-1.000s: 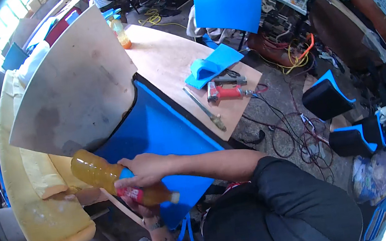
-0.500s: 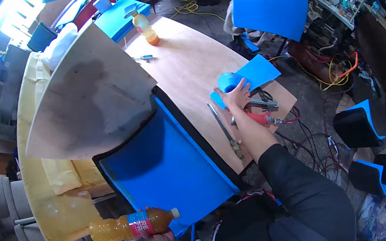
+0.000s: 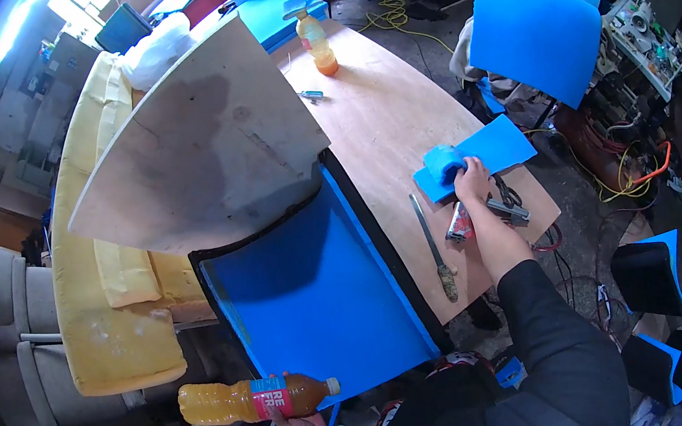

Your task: The person cleans a blue plastic chair seat using a sponge and a liquid from a bottle. They pour the liquid onto the sponge and wipe the surface of the chair, then pour the liquid directly onto the chair and wipe it again. Finally, the person flips the chair over to reveal the black underside.

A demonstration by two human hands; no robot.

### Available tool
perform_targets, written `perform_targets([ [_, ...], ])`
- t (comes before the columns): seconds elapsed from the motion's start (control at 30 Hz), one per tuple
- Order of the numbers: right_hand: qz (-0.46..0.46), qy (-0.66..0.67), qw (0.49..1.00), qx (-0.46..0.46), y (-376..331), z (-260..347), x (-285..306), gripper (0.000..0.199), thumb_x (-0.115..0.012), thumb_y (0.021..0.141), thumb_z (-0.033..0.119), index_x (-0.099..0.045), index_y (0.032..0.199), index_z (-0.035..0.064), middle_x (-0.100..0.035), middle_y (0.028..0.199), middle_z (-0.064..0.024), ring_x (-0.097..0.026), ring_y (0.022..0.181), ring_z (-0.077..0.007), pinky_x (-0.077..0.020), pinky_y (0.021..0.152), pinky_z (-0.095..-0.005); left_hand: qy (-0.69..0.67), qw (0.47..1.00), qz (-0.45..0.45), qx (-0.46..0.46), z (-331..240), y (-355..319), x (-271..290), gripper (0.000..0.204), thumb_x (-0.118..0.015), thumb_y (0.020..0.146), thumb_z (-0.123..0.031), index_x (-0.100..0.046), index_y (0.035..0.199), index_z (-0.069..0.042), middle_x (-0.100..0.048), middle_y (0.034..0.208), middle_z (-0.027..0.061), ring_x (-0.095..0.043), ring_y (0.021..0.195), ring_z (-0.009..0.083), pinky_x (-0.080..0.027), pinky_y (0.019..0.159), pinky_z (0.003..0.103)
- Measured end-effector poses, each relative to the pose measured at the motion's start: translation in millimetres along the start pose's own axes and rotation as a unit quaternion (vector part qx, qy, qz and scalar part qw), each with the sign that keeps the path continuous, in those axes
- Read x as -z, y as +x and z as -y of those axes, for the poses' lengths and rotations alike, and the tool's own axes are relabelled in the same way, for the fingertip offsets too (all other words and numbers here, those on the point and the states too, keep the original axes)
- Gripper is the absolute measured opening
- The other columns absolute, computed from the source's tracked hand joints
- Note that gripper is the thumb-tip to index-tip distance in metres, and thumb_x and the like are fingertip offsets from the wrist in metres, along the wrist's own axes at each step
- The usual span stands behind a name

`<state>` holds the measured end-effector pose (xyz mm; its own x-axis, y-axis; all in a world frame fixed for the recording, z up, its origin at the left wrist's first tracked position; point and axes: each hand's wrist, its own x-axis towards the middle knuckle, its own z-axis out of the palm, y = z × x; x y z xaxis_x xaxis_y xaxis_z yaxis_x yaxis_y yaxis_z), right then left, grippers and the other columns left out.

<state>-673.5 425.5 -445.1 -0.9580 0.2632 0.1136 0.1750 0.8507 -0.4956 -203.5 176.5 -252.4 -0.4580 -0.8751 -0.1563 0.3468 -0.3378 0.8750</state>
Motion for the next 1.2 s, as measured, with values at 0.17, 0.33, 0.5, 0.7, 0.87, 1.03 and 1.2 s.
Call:
perform_targets([
  [0.17,-0.100,0.291,0.924,0.226,5.1,33.3,43.5,0.031,-0.058,0.078,0.005,-0.055,0.109,0.0073,-0.058,0.093,-0.0146,-0.059,0.086,-0.0307,-0.0464,0.074,-0.0381,-0.052,0.995,0.087,0.010,-10.0,-2.7,-14.4,0.072,-0.057,0.081,-0.045,-0.031,0.133,-0.002,-0.045,0.126,0.0164,-0.049,0.113,0.0302,-0.044,0.092,0.049],
  [0.33,0.095,0.323,0.834,0.436,-109.4,124.2,172.8,0.031,-0.059,0.075,0.001,-0.058,0.106,0.0034,-0.057,0.090,-0.0141,-0.058,0.082,-0.0289,-0.0474,0.073,-0.0352,-0.086,0.972,0.219,0.010,-16.7,3.6,-74.7,0.084,-0.065,0.073,-0.044,-0.024,0.137,-0.009,-0.041,0.128,0.0209,-0.047,0.115,0.0364,-0.042,0.095,0.054],
  [0.5,0.340,0.497,0.687,0.406,-168.2,167.5,196.1,0.040,-0.058,0.079,-0.001,-0.051,0.118,0.0048,-0.058,0.096,-0.0140,-0.059,0.084,-0.0272,-0.0467,0.075,-0.0322,-0.099,0.945,0.310,0.029,-14.6,12.1,-112.7,0.085,-0.069,0.070,-0.033,-0.026,0.137,-0.003,-0.037,0.132,0.0247,-0.044,0.119,0.0374,-0.040,0.097,0.050],
  [0.7,0.345,0.413,0.624,0.566,-176.3,185.1,207.0,0.060,-0.052,0.084,-0.001,-0.029,0.138,0.0104,-0.056,0.102,-0.0189,-0.058,0.087,-0.0319,-0.0449,0.082,-0.0350,-0.117,0.947,0.295,0.056,-14.0,10.9,-119.1,0.082,-0.070,0.071,-0.028,-0.027,0.136,-0.002,-0.039,0.133,0.0239,-0.046,0.119,0.0351,-0.042,0.096,0.046],
  [0.87,0.446,0.262,0.591,0.619,-169.3,213.3,240.2,0.088,-0.056,0.069,-0.002,-0.011,0.144,0.0135,-0.053,0.113,-0.0266,-0.058,0.098,-0.0369,-0.0451,0.083,-0.0471,-0.074,0.947,0.308,0.060,-26.0,12.9,-109.2,0.079,-0.071,0.071,-0.022,-0.029,0.135,-0.001,-0.042,0.131,0.0220,-0.047,0.118,0.0330,-0.044,0.095,0.045],
  [1.03,0.557,0.170,0.581,0.569,-175.0,249.2,248.0,0.085,-0.059,0.068,0.003,-0.019,0.142,0.0138,-0.058,0.087,-0.0197,-0.059,0.075,-0.0311,-0.0471,0.068,-0.0388,-0.032,0.946,0.321,0.037,-37.7,22.0,-106.0,0.076,-0.069,0.071,-0.019,-0.031,0.134,0.000,-0.044,0.130,0.0216,-0.049,0.116,0.0312,-0.044,0.094,0.044],
  [1.2,0.515,0.313,0.632,0.488,-191.8,255.1,209.0,0.054,-0.056,0.072,0.000,-0.047,0.125,0.0074,-0.059,0.108,-0.0225,-0.062,0.089,-0.0336,-0.0482,0.079,-0.0375,0.025,0.950,0.310,0.019,-54.1,19.9,-96.9,0.087,-0.070,0.068,-0.032,-0.026,0.135,0.000,-0.037,0.132,0.0266,-0.048,0.116,0.0369,-0.045,0.092,0.047],
])
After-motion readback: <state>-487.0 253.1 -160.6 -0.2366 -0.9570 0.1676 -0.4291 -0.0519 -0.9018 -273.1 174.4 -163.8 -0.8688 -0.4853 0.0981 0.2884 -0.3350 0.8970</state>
